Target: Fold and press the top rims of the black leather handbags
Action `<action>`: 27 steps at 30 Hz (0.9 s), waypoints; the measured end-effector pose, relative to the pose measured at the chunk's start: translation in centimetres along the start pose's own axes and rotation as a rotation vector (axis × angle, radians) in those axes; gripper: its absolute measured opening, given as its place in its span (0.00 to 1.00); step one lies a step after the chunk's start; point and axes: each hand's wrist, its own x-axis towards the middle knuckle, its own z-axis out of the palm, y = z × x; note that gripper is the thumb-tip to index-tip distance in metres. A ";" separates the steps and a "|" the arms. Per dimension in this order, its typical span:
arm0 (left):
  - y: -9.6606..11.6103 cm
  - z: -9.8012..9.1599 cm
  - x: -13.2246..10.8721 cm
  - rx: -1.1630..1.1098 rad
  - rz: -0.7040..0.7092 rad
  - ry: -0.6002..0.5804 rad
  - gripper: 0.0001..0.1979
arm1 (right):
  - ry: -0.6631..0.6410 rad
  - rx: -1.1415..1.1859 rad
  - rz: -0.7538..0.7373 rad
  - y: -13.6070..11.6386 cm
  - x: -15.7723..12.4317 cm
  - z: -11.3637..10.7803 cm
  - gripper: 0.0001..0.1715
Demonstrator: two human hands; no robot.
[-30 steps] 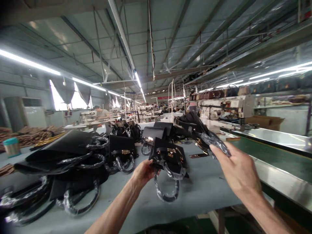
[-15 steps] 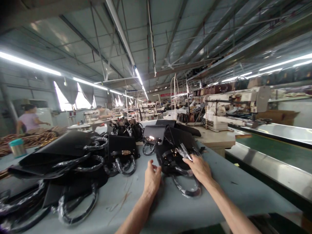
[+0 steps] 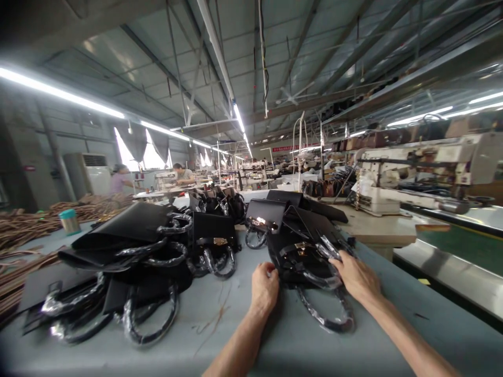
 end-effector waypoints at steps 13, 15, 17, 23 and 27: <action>0.5 -0.5 -1.0 -0.150 0.358 -0.023 0.17 | 0.023 -0.193 -0.199 -7.4 -2.3 -7.4 0.16; 0.4 -0.6 -1.5 -0.067 0.529 -0.183 0.16 | 0.037 -0.199 -0.175 -9.0 -2.8 -8.2 0.19; 0.4 -0.5 -1.8 0.028 0.580 -0.313 0.15 | 0.039 -0.202 -0.151 -10.1 -3.2 -8.8 0.22; 1.1 -1.2 -1.6 0.070 0.330 -0.086 0.08 | -0.011 -0.201 -0.034 -11.6 -4.2 -9.5 0.22; 0.5 -3.3 -0.6 -0.270 0.032 0.178 0.15 | -0.119 -0.167 0.012 -12.3 -4.6 -8.2 0.15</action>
